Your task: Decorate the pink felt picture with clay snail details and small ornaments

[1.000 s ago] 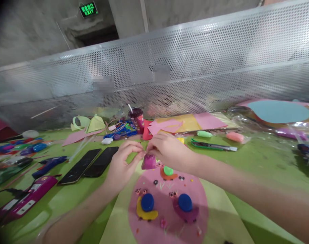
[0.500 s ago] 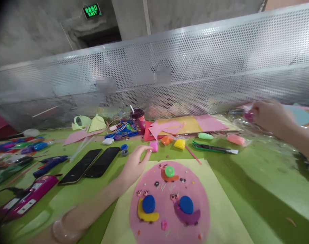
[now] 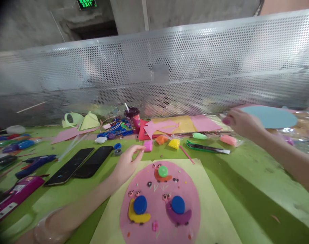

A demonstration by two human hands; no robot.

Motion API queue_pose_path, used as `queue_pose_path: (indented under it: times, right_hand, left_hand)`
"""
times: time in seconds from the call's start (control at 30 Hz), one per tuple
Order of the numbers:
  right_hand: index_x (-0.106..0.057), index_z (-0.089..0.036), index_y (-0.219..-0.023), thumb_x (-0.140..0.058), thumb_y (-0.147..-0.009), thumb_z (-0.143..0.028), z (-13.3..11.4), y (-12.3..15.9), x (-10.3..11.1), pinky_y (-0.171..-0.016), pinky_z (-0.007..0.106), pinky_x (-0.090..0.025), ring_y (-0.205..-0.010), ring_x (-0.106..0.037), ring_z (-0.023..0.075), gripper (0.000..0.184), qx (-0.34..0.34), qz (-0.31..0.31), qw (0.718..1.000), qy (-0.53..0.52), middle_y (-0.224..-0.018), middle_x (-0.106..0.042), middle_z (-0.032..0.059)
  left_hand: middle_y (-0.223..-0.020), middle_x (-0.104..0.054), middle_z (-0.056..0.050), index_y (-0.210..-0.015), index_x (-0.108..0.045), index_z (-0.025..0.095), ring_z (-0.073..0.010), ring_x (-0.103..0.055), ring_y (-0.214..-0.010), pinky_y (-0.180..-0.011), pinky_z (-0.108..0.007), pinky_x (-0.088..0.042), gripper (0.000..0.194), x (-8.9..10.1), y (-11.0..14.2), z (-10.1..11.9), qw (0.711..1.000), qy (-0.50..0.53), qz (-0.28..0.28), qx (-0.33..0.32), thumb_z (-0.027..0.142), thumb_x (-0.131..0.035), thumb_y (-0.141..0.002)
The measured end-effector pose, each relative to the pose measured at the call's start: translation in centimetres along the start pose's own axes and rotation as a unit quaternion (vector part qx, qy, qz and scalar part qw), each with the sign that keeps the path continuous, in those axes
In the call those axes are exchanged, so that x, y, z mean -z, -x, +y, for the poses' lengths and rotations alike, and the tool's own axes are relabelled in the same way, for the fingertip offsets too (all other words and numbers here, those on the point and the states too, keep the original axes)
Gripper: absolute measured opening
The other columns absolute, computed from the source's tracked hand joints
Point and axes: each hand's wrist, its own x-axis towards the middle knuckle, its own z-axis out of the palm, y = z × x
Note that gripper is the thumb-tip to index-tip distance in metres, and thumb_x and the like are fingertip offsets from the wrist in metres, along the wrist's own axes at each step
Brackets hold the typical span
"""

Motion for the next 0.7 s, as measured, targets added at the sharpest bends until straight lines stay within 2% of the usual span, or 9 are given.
queue_pose_path:
  times: [0.13,0.23,0.27,0.33,0.37,0.5,0.57,0.7]
  right_hand:
    - [-0.058,-0.024,-0.073,-0.048,-0.085,-0.034,-7.5,0.5,-3.1,-0.056,0.031,-0.044,-0.063,-0.056,0.0197,0.018,0.014,-0.078,0.997,-0.004,-0.072,-0.062,0.0053]
    - [-0.059,-0.023,-0.077,-0.044,-0.088,-0.032,-14.2,1.9,-4.7,-0.061,0.028,-0.048,-0.067,-0.059,0.0156,0.02,0.047,-0.147,0.986,-0.063,-0.077,-0.062,0.0008]
    - [-0.057,-0.021,-0.078,-0.043,-0.089,-0.028,-16.1,2.5,-4.9,-0.063,0.028,-0.048,-0.07,-0.059,0.0154,0.019,0.056,-0.179,0.976,-0.114,-0.078,-0.062,0.002]
    - [-0.056,-0.021,-0.083,-0.039,-0.091,-0.026,-19.1,3.5,-4.8,-0.062,0.026,-0.048,-0.071,-0.059,0.0137,0.019,0.067,-0.19,0.968,-0.151,-0.081,-0.061,0.0025]
    - [-0.056,-0.02,-0.083,-0.039,-0.09,-0.025,-20.1,3.9,-4.7,-0.059,0.026,-0.047,-0.068,-0.058,0.0136,0.019,0.069,-0.175,0.965,-0.184,-0.08,-0.06,0.0033]
    - [-0.057,-0.02,-0.086,-0.045,-0.087,-0.029,-21.4,4.8,-4.1,-0.055,0.026,-0.046,-0.067,-0.055,0.0144,0.015,0.031,-0.174,0.961,-0.214,-0.083,-0.058,0.0042]
    - [-0.058,-0.021,-0.085,-0.047,-0.085,-0.029,-21.2,5.0,-4.1,-0.055,0.026,-0.046,-0.065,-0.053,0.0137,0.013,-0.007,-0.19,0.958,-0.216,-0.083,-0.058,0.0033]
    - [-0.057,-0.022,-0.081,-0.049,-0.083,-0.03,-20.6,5.3,-4.3,-0.057,0.027,-0.046,-0.064,-0.052,0.0136,0.011,-0.068,-0.204,0.947,-0.238,-0.08,-0.059,0.0017]
  left_hand:
    - [-0.096,-0.063,-0.006,-0.092,-0.058,0.018,-0.019,-0.057,-0.096,-0.089,-0.038,-0.043,0.015,0.2,0.3,0.8,1.0,0.026,-0.005,-0.018,0.021,-0.045,-0.086]
    - [-0.103,-0.061,-0.006,-0.099,-0.057,0.02,-0.0198,-0.055,-0.102,-0.09,-0.038,-0.043,0.017,0.5,1.0,2.1,0.996,0.064,-0.017,-0.056,0.024,-0.049,-0.085]
    - [-0.105,-0.061,-0.006,-0.101,-0.057,0.02,-0.0198,-0.054,-0.104,-0.091,-0.037,-0.043,0.018,0.7,1.3,2.6,0.995,0.076,-0.021,-0.065,0.024,-0.051,-0.084]
    - [-0.103,-0.061,-0.006,-0.099,-0.057,0.02,-0.0191,-0.055,-0.102,-0.09,-0.036,-0.044,0.017,0.9,1.9,3.4,0.991,0.099,-0.029,-0.083,0.022,-0.053,-0.083]
    - [-0.1,-0.061,-0.005,-0.095,-0.058,0.02,-0.0186,-0.056,-0.1,-0.089,-0.035,-0.044,0.013,1.0,2.1,3.7,0.989,0.11,-0.032,-0.094,0.021,-0.052,-0.083]
    - [-0.087,-0.061,-0.003,-0.081,-0.059,0.02,-0.0161,-0.057,-0.091,-0.084,-0.032,-0.045,0.011,1.3,2.6,4.1,0.982,0.129,-0.009,-0.137,0.018,-0.049,-0.086]
    - [-0.086,-0.06,-0.003,-0.081,-0.058,0.02,-0.0155,-0.057,-0.089,-0.081,-0.032,-0.046,0.01,1.3,2.6,4.0,0.981,0.128,0.007,-0.145,0.018,-0.05,-0.086]
    - [-0.087,-0.06,-0.003,-0.081,-0.059,0.02,-0.0154,-0.057,-0.087,-0.08,-0.033,-0.047,0.011,1.3,2.5,3.9,0.979,0.123,0.002,-0.161,0.016,-0.05,-0.086]
